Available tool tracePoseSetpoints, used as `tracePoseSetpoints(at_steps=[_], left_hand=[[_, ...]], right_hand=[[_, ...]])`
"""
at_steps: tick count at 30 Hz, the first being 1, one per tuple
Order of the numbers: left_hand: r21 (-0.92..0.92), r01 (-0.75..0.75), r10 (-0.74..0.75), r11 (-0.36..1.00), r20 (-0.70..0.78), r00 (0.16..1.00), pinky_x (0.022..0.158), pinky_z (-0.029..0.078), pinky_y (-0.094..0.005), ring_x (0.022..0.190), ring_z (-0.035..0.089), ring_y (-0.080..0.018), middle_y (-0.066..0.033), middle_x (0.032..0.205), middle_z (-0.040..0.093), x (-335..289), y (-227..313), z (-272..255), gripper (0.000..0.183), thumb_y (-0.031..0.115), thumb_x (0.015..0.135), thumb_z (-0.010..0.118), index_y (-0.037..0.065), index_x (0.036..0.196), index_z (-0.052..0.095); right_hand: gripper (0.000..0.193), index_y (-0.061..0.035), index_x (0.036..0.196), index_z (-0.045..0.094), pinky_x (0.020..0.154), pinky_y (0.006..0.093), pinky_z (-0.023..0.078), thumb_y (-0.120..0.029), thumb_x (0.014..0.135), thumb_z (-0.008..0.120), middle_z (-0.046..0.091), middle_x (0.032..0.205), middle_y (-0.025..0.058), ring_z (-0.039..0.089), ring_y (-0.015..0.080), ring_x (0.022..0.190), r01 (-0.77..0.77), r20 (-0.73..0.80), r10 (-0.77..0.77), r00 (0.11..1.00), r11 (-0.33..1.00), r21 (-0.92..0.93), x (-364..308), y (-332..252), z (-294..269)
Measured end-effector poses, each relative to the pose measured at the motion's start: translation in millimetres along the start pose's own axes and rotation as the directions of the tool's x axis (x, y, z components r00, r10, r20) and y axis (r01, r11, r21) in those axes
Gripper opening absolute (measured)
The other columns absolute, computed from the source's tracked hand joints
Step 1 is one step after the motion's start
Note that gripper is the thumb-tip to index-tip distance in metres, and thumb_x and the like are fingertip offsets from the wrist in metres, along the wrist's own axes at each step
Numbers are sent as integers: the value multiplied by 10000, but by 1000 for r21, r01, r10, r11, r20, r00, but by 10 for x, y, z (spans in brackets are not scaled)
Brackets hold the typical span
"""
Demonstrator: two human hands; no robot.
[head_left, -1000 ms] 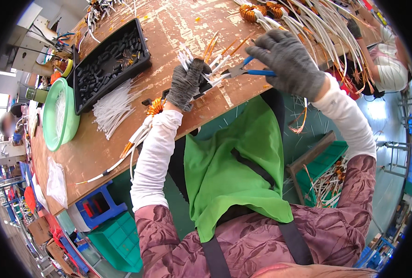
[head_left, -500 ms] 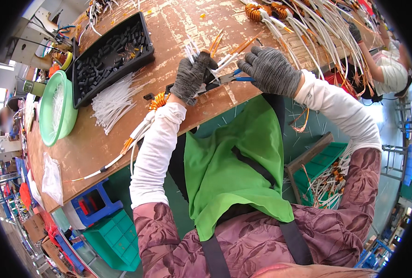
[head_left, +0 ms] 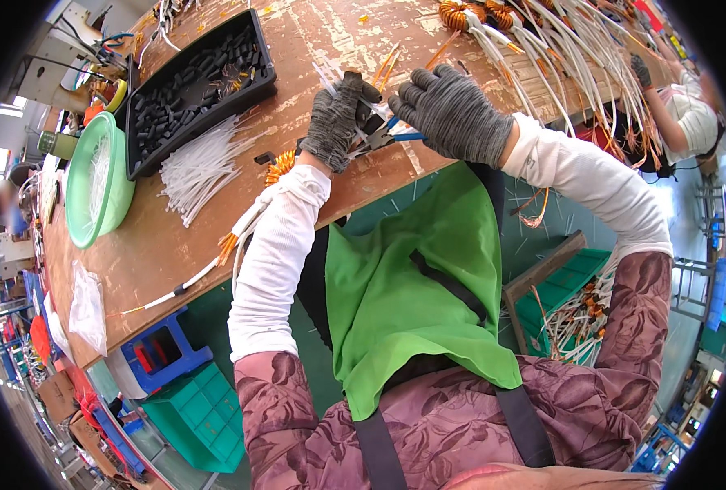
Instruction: Using zip ties and wire cutters to secure and trim wires on a transformer coil assembly.
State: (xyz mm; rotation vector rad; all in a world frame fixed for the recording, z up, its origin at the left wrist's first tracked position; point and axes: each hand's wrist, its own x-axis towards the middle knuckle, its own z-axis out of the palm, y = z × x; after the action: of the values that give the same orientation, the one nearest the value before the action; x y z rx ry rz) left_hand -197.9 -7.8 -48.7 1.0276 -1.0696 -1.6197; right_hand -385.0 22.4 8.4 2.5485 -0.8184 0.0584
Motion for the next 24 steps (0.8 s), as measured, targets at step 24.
tracePoseSetpoints(at_steps=[24], left_hand=[[-71,-86,88,994,28,996,449,339,-192,491,438,-53,12,548,501,-48,-38,-60,449,468,867,496,49,769,623]], right_hand=[[520,-86,1054,556,895,405,370,-274,596,715,536,940,53,487,232,959,-100,5,101,995,992,-77,-73,361,-139]])
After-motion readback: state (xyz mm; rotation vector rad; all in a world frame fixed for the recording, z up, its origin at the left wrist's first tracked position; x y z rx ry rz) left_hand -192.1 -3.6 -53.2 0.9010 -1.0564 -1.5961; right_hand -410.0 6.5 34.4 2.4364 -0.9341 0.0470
